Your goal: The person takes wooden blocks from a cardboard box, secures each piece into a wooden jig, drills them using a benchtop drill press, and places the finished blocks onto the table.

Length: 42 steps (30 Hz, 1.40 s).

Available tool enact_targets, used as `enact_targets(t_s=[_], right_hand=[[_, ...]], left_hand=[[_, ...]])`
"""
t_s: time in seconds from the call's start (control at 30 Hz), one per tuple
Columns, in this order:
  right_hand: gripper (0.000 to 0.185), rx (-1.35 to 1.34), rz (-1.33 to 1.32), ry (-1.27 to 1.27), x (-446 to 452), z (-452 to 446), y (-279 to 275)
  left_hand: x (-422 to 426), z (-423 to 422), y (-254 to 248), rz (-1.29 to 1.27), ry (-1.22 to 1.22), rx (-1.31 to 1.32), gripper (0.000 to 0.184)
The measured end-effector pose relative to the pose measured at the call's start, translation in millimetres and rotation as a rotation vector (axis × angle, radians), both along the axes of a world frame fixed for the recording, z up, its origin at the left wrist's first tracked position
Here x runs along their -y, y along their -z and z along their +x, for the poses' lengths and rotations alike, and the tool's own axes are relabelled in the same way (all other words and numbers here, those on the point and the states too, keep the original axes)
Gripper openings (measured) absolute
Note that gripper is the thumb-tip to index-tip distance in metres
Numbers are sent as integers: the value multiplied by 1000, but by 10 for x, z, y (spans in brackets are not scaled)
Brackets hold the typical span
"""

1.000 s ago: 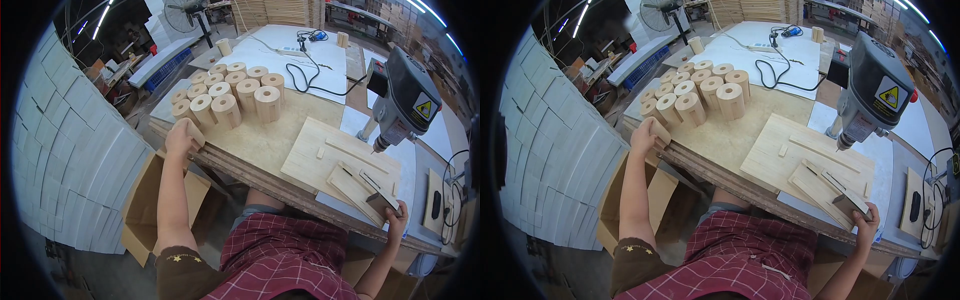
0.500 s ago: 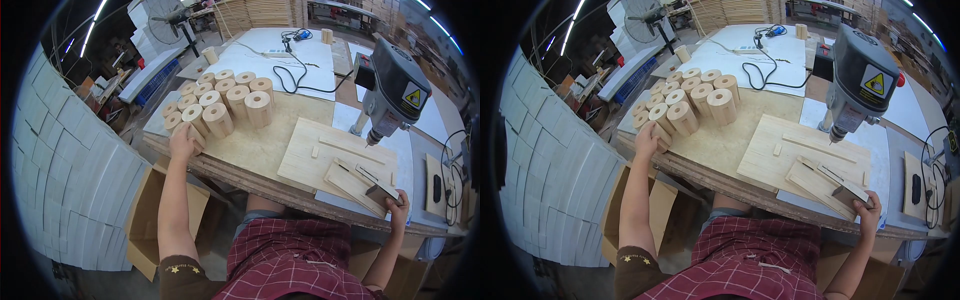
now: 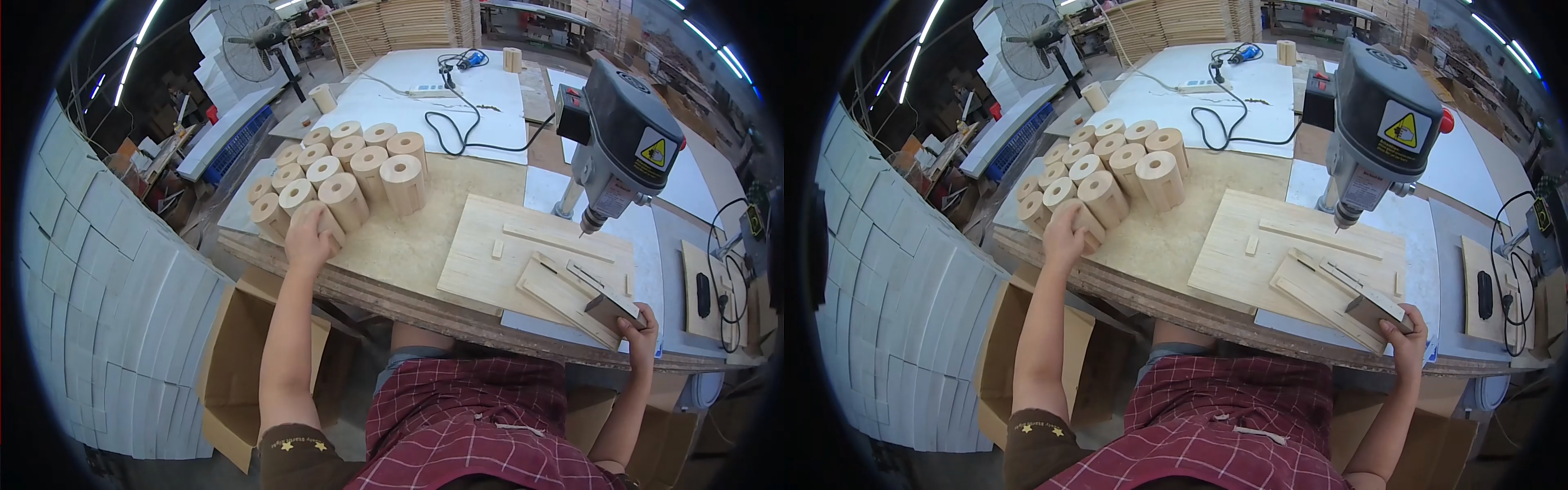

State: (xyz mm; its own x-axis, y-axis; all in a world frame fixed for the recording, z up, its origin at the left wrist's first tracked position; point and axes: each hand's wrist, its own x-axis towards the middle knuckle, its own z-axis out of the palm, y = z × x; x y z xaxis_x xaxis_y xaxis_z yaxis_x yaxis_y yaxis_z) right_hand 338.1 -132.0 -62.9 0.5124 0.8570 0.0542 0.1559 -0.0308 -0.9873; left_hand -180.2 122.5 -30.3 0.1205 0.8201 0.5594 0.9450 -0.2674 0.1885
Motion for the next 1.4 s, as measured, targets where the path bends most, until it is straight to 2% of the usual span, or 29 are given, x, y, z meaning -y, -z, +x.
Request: enact_targets(t_s=[0.3, 0.37, 0.43, 0.47, 0.5, 0.53, 0.57, 0.6, 0.63, 0.7, 0.73, 0.8, 0.83, 0.9, 1.0, 1.1, 1.27, 1.3, 1.37, 1.4], right_hand=[[27, -12, -8, 10, -5, -11, -26], [28, 84, 60, -26, -11, 35, 16], [30, 22, -3, 7, -4, -76, -110], [34, 94, -144, 33, -2, -83, -156], [38, 53, -92, 31, -2, 15, 94], [41, 6, -148, 41, -7, -56, -50], [41, 61, -63, 4, 2, -51, -72], [40, 120, -90, -2, -17, -11, -16], [39, 211, -28, 9, -13, -12, -9], [35, 74, -75, -18, 2, 3, -2], [35, 73, -79, 3, 26, 30, -10], [31, -23, -24, -107, 12, 115, -58], [30, 11, -20, -108, 19, 158, -92], [32, 36, -25, -113, 7, 269, -109], [36, 116, -25, -101, -2, 373, -150], [45, 86, -104, -94, -2, 356, -168], [65, 278, 47, 17, 101, 258, -197], [65, 277, 47, 18, 144, 240, -237], [54, 424, 171, 256, 278, 137, -534], [54, 423, 168, 258, 344, 129, -659]], left_hand=[[-200, -80, 4, -1, 138, -47, 45], [-220, -105, 83, 95, 139, -67, 41], [-192, 8, 44, 53, 89, 54, 35], [-281, -52, 136, 77, 153, 66, 37], [-318, -68, 185, 80, 134, 84, 38], [-412, -212, 321, 126, 249, 96, 38], [-349, -230, 301, 107, 69, -71, 42], [-440, -317, 371, 87, 87, -33, 48], [-473, -305, 417, 392, 128, -135, 44], [-452, -207, 397, 127, 74, 175, 47], [-363, -90, 287, 122, 96, 176, 47], [-33, 247, 33, 20, 89, 205, 43], [114, 425, -26, 16, 93, 206, 43], [431, 749, -119, 158, 361, 412, 38], [846, 1079, -271, 32, 369, 417, 37], [962, 1175, -91, -22, 440, 483, 40], [1166, 1303, 194, -166, 448, 511, 42], [1245, 1360, 195, -224, 426, 537, 42], [1314, 1418, 226, -281, 391, 535, 40], [1319, 1419, 281, -284, 393, 534, 40]])
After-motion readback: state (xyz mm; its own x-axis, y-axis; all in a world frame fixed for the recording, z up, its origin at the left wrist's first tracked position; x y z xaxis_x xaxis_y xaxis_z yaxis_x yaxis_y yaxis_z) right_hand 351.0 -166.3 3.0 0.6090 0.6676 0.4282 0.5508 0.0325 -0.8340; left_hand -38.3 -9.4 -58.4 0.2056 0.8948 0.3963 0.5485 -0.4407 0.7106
